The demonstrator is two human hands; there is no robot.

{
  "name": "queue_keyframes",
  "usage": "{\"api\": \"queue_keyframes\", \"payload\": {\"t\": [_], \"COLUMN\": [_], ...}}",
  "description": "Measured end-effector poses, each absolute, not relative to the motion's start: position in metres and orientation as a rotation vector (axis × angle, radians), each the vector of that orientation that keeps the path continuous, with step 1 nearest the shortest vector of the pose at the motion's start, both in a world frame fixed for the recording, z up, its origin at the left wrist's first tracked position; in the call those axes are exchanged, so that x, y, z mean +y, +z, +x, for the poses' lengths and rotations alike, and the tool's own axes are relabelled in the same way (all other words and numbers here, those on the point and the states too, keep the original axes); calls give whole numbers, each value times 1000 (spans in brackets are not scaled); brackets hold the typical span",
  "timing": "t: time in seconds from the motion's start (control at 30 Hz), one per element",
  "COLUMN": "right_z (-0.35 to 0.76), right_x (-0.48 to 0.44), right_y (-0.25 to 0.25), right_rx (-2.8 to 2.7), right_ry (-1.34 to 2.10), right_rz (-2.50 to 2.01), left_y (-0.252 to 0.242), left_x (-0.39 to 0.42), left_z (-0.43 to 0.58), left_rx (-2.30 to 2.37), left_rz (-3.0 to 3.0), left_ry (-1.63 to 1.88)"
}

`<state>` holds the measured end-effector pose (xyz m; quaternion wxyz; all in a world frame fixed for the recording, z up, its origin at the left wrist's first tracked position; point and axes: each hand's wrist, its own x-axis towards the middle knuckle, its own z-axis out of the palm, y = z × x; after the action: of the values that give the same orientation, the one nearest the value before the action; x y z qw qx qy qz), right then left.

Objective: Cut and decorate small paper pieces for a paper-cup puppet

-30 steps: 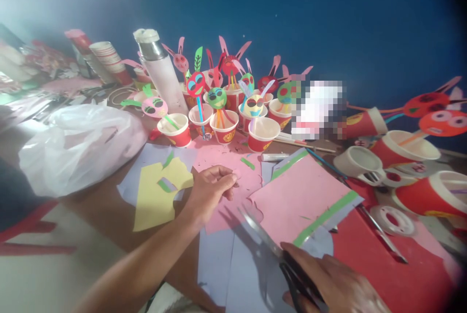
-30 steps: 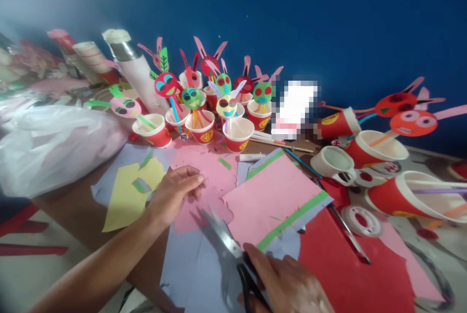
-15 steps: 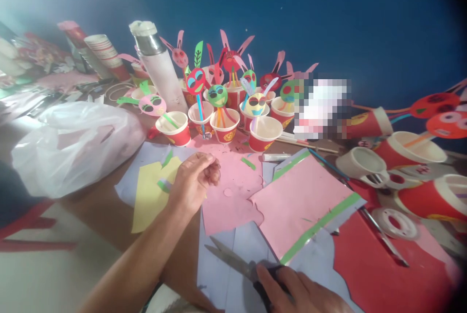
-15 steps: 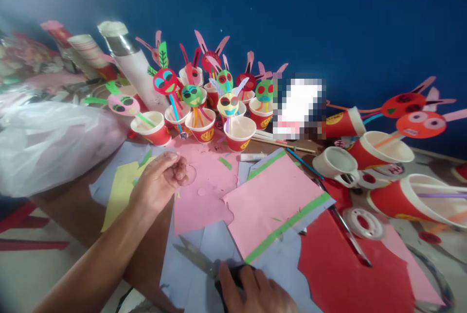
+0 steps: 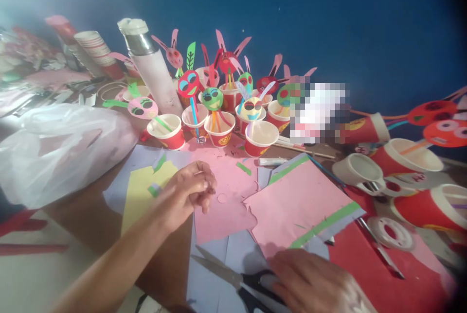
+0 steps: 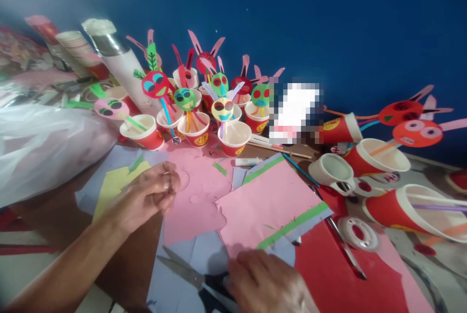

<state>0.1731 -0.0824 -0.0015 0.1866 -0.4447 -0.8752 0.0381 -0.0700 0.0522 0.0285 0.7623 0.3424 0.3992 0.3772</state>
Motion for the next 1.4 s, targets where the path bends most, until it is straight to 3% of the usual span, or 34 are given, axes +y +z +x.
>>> {"api": "queue_keyframes", "payload": {"t": [0.33,0.57,0.87,1.17,1.4], "right_z": [238,230,214,213,211], "right_x": [-50,-40,-48,-51,-50], "right_y": [10,2,-17,-19,-15], "right_rx": [-2249,-2236,-2283,-2280,-2303], "right_ry": [-93,23,162,235,261], "right_rz": [-1558,-1549,-1541,-1603,-1668], "left_y": [14,14,13,6,31], "left_x": [72,69,46,48,47], "left_z": [-69,-46,-17,-8,-22], "left_rx": [969,924,1333,1311,1267], "left_rz": [816,914,2054,2182,2081], "left_ry": [526,306,-34,-95,-73]}}
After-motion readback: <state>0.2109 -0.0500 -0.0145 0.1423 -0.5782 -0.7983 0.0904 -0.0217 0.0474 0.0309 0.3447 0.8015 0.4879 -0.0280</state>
